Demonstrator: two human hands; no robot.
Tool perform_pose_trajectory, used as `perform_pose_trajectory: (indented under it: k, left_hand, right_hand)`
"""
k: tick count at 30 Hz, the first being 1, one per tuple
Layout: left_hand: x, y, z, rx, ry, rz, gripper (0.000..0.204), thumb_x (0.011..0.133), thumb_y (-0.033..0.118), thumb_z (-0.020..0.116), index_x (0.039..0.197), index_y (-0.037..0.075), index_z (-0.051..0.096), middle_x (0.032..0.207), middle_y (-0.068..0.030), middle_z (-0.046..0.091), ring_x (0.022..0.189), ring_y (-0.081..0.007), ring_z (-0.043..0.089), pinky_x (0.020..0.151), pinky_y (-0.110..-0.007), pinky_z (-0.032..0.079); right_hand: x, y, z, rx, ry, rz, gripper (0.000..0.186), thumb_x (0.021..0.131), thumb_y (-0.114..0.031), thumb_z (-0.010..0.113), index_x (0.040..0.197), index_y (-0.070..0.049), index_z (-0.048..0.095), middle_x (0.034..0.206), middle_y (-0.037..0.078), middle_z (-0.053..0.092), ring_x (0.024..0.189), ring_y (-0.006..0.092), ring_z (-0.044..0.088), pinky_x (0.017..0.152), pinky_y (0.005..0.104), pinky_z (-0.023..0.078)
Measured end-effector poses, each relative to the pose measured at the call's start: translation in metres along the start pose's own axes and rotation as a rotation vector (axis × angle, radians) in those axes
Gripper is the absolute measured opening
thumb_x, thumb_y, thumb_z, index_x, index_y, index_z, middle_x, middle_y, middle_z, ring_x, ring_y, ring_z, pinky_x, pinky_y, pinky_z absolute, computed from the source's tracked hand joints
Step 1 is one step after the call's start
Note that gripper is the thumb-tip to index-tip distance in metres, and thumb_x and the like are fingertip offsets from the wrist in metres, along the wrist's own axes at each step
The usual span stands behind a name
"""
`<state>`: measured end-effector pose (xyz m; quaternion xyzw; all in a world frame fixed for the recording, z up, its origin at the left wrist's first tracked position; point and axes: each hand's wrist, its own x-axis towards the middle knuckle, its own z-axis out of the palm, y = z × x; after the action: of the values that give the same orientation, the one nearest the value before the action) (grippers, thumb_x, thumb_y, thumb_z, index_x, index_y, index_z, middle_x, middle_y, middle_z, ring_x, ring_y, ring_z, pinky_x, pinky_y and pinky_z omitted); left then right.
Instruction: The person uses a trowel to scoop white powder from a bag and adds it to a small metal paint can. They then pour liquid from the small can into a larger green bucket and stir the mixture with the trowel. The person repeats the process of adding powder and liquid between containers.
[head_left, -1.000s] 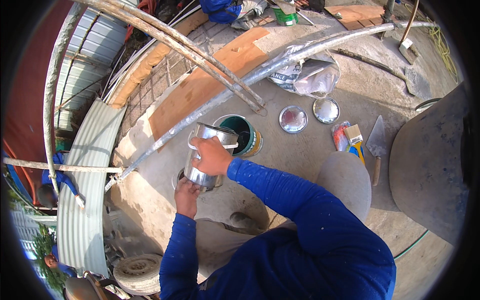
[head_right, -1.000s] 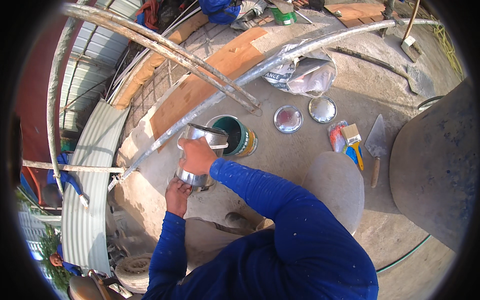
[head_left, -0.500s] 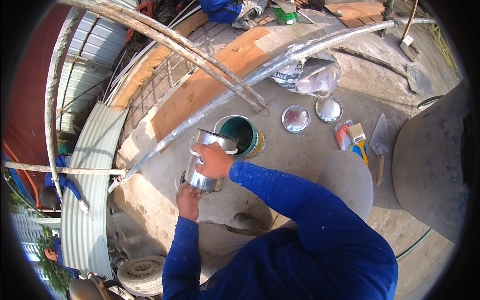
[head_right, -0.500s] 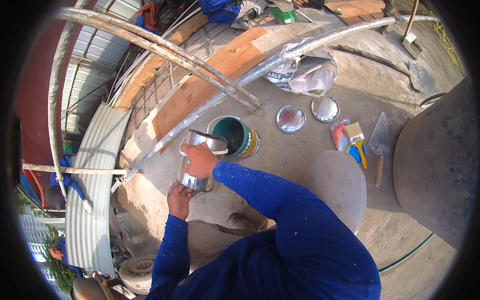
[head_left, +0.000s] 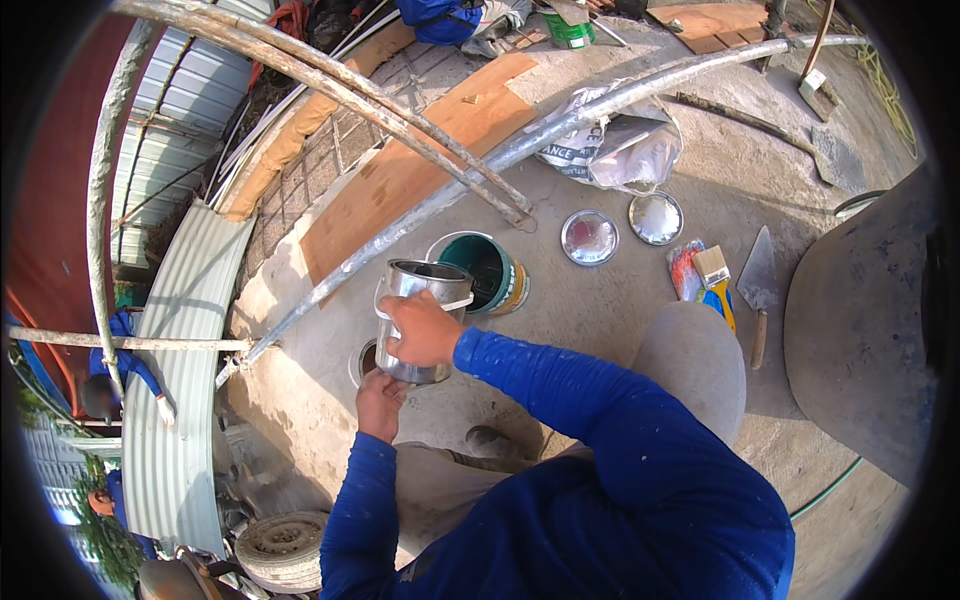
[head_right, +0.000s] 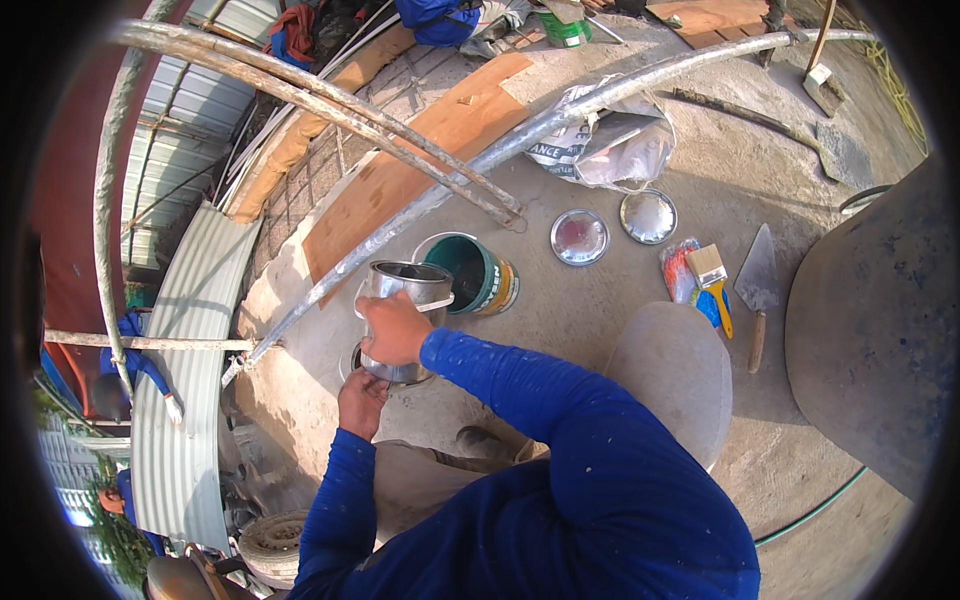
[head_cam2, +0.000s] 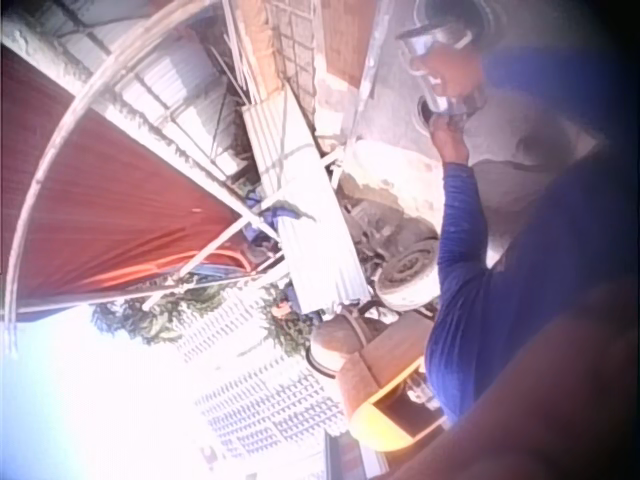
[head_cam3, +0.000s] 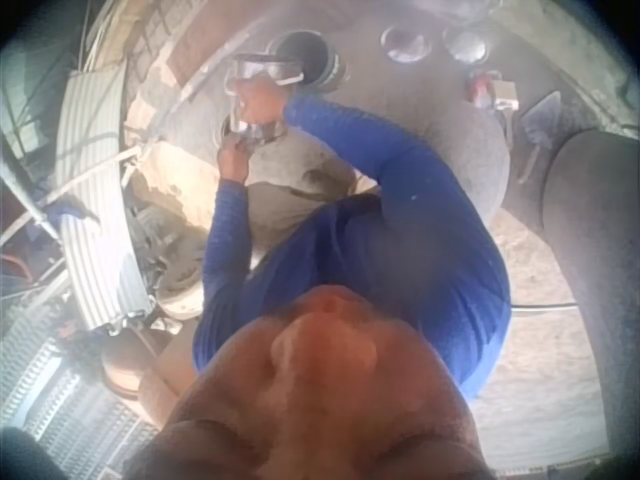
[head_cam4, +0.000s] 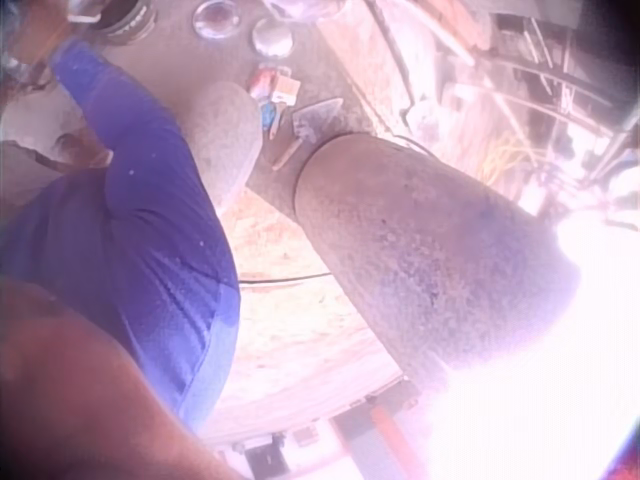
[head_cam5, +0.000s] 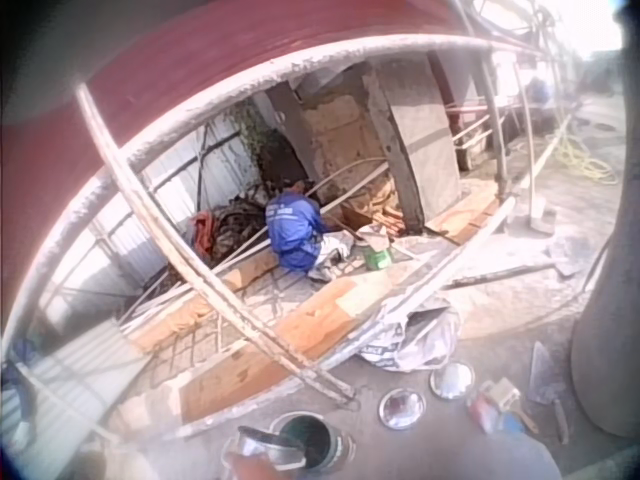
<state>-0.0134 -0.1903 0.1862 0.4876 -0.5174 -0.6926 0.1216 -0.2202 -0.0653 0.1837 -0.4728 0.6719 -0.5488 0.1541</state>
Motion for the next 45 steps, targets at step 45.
perform_pose_trajectory:
  k: [45]
  left_hand:
    - [0.013,-0.012,0.007,0.161,-0.052,-0.191,0.026,0.106,0.026,0.053,0.12,0.005,0.061,0.112,-0.0083,0.066,0.097,-0.0217,0.068,0.083,-0.036,0.055]
  right_hand:
    - [-0.01,-0.018,-0.001,-0.084,-0.112,-0.062,0.04,0.082,-0.019,0.07,0.113,0.004,0.061,0.109,0.022,0.073,0.105,0.0392,0.07,0.097,0.0501,0.044]
